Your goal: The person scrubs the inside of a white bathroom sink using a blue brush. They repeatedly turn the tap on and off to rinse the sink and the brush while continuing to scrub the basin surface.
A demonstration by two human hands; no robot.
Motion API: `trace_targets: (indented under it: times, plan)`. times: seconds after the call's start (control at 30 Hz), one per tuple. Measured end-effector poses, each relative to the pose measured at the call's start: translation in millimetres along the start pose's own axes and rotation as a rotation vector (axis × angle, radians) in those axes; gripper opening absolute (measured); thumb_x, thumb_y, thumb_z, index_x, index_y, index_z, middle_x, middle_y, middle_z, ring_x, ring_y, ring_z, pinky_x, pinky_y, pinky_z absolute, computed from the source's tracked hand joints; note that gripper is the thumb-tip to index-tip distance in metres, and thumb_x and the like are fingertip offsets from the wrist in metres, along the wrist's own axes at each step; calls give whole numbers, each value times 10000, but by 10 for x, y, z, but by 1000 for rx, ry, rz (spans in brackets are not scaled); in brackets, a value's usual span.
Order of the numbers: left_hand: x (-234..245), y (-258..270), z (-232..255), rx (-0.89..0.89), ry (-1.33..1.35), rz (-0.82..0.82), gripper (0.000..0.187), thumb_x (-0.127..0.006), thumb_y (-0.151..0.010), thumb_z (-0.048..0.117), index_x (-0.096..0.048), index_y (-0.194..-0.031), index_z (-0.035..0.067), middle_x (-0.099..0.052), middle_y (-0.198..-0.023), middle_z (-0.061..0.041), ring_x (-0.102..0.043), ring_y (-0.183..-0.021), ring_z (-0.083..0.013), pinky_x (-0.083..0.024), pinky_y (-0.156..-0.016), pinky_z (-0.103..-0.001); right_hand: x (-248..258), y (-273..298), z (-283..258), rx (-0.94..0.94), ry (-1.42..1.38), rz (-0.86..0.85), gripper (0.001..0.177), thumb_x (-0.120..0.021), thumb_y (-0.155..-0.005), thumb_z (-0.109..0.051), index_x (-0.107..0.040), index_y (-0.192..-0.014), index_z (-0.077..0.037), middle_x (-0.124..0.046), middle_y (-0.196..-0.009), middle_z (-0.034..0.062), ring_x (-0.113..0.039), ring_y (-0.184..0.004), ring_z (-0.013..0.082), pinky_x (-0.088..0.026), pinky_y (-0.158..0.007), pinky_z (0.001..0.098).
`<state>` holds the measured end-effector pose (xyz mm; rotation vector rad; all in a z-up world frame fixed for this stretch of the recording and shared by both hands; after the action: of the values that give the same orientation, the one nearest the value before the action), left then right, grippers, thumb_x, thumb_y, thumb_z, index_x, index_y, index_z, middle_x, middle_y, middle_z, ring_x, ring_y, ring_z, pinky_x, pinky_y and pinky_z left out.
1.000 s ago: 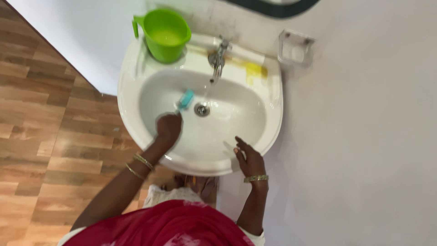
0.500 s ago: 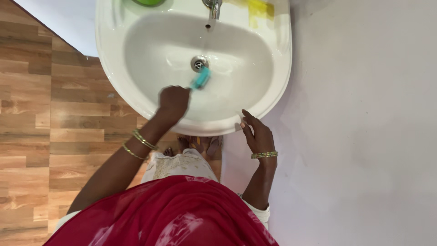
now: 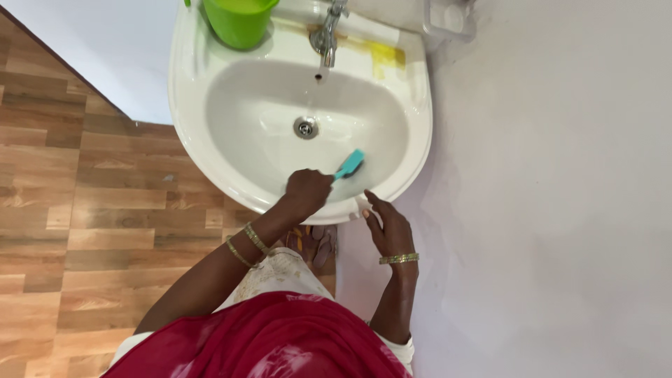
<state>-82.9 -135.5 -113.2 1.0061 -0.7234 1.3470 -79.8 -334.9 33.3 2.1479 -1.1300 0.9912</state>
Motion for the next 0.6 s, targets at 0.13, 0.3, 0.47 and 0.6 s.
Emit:
trace_targets:
  times: [0.13, 0.3, 0.47, 0.6]
  plan:
    - [39, -6, -749, 292, -298, 120, 176, -610, -947, 123, -776, -888, 113, -743, -800, -79, -747, -759, -234, -559, -598, -382, 69, -60, -51, -58, -4, -18, 450, -598, -987, -337, -600, -1416, -201, -680, -1343, 124, -712, -1121, 316, -581, -894, 419]
    - [54, -46, -1219, 356, -392, 264, 254, -553, -1041, 157, -743, -874, 136, -735, -696, -47, -726, -638, -215, -525, -508, -366, 121, -231, -62, -4, -7, -70, 456, -599, -987, -333, -595, -1422, -195, -690, -1325, 126, -703, -1144, 303, -559, -941, 416]
    - [-243, -247, -268, 80, 13, 297, 232, -616, -924, 282, -727, -1105, 189, -747, -853, -121, -720, -813, -315, -554, -720, -478, 335, -597, -51, 142, -5, -94, 465, -600, -978, -326, -599, -1425, -198, -713, -1292, 126, -696, -1172, 296, -550, -965, 411]
    - [-229, -347, -107, 147, 90, 129, 249, -616, -907, 299, -731, -1109, 209, -734, -841, -124, -710, -771, -347, -556, -670, -501, 551, -839, -13, 140, 1, -149, 472, -592, -981, -350, -585, -1434, -216, -710, -1297, 112, -685, -1195, 288, -550, -972, 408]
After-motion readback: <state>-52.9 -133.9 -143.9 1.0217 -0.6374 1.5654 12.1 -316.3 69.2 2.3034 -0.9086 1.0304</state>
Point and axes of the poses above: each hand's wrist, its own y-axis away from the middle knuckle, its own x-axis out of the back of the hand, z = x × y, the point moved 3 cm from there along -y, towards the middle knuckle
